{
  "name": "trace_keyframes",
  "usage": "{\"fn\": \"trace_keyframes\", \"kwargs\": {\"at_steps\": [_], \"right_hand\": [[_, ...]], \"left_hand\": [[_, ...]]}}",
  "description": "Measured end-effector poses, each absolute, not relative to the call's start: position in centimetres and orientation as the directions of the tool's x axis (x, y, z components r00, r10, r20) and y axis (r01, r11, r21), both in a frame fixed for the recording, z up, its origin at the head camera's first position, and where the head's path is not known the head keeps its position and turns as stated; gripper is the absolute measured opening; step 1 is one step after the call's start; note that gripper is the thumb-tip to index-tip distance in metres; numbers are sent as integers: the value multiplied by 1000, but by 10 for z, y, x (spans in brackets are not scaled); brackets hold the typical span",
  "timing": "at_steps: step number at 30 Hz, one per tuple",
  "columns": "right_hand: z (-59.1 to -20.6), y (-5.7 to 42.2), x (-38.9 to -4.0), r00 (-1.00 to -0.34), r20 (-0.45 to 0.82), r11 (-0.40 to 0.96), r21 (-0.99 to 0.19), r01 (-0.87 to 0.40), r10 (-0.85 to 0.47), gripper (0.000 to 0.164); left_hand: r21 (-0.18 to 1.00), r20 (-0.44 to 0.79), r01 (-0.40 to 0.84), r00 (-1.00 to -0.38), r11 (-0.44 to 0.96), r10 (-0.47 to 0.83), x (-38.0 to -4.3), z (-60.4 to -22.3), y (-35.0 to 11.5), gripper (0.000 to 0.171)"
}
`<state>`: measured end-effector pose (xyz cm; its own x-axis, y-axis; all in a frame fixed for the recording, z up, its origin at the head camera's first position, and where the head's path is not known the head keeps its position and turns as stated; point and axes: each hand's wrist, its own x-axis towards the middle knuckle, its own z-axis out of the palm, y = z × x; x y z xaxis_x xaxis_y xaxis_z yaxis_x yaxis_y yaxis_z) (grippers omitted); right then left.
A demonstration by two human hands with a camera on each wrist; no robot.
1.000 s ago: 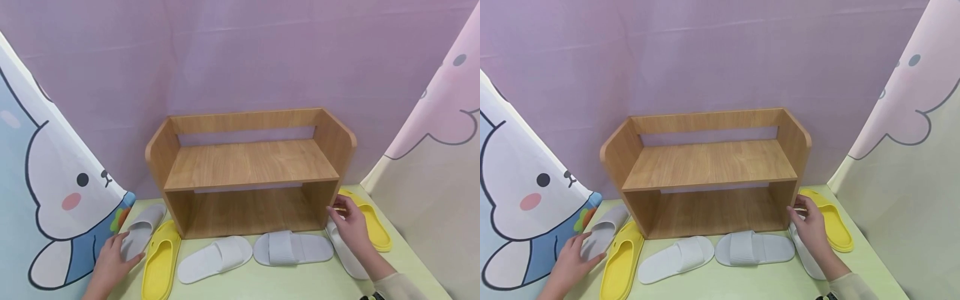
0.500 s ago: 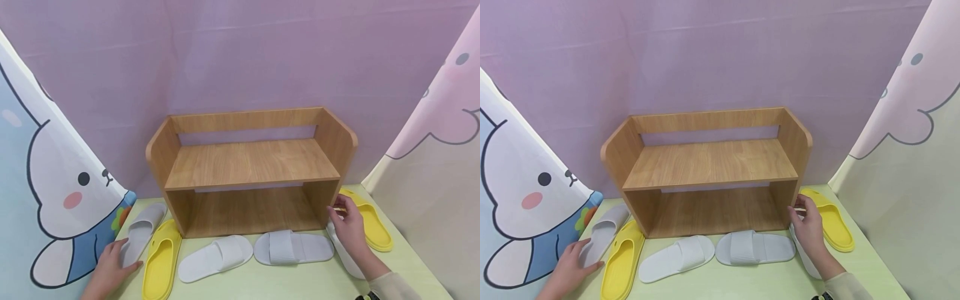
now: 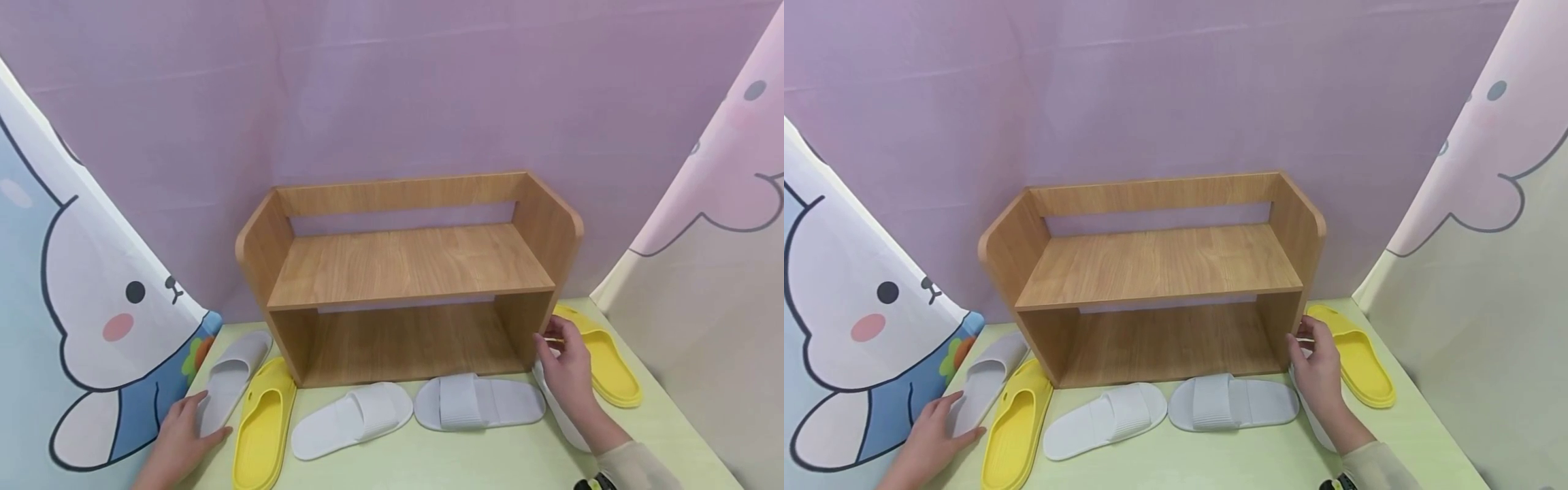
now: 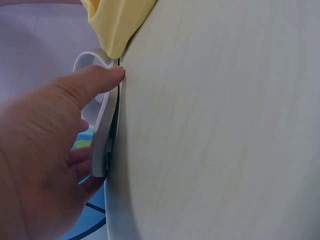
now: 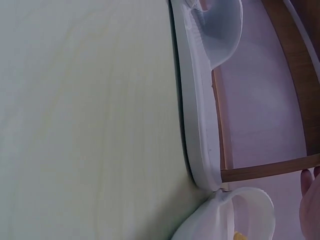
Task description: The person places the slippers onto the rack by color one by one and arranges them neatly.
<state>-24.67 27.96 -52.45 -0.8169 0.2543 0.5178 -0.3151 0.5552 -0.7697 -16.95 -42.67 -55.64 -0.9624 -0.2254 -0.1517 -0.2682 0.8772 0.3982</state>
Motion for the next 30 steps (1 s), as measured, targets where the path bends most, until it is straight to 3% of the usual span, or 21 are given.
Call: {"fn": "trace_keyframes", "kwargs": {"at_steps": [15, 30], "right_hand": [[-528, 277, -250, -780, 571, 551, -749, -367, 257, 38], [-531, 276, -250, -771, 582, 553, -744, -375, 261, 38]], "left_hand": [[385, -205, -323, -943, 865, -261, -172, -558, -432, 137], [353, -175, -315, -947, 881, -268, -170, -558, -431, 136]]}}
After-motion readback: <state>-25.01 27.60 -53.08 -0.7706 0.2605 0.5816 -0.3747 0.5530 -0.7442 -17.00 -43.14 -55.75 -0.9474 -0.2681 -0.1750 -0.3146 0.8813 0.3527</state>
